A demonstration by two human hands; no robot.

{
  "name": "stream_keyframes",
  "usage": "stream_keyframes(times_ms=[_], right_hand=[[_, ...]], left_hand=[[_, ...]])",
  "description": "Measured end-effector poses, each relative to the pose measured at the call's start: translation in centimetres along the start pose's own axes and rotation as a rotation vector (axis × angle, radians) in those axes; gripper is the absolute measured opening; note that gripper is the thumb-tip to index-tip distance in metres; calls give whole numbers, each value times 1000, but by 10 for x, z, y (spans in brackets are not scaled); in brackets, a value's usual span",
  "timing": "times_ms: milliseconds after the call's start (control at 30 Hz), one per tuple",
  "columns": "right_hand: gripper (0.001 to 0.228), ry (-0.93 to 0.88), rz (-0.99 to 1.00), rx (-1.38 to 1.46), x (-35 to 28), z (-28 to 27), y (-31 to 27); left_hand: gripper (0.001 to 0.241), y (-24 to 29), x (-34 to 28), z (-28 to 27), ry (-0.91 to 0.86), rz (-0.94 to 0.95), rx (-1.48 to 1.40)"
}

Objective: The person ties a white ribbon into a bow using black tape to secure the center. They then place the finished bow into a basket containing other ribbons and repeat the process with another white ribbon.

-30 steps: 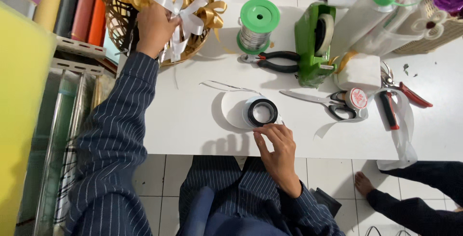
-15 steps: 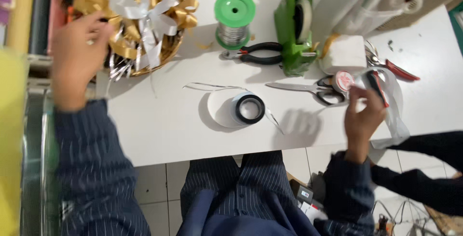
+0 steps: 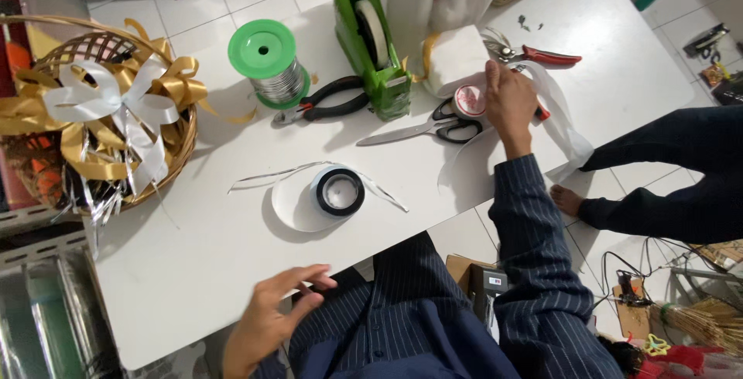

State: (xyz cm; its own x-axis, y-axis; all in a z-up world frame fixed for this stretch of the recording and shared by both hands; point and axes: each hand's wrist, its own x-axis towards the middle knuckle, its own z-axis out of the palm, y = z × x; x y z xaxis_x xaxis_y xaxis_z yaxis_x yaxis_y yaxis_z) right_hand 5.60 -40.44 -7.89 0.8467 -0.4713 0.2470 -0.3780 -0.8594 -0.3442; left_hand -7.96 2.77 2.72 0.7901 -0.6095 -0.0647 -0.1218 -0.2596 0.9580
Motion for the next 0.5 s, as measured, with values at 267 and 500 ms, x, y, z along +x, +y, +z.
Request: stream_keyframes(times_ms=[267,500], right_hand=[[44,183,90,58,-13,-22,-15],[19,387,-41,998,-95,-82,-102]], left_hand=[[27,-5,10,24,107,14,-98],[42,18,51,32,194,202,125]])
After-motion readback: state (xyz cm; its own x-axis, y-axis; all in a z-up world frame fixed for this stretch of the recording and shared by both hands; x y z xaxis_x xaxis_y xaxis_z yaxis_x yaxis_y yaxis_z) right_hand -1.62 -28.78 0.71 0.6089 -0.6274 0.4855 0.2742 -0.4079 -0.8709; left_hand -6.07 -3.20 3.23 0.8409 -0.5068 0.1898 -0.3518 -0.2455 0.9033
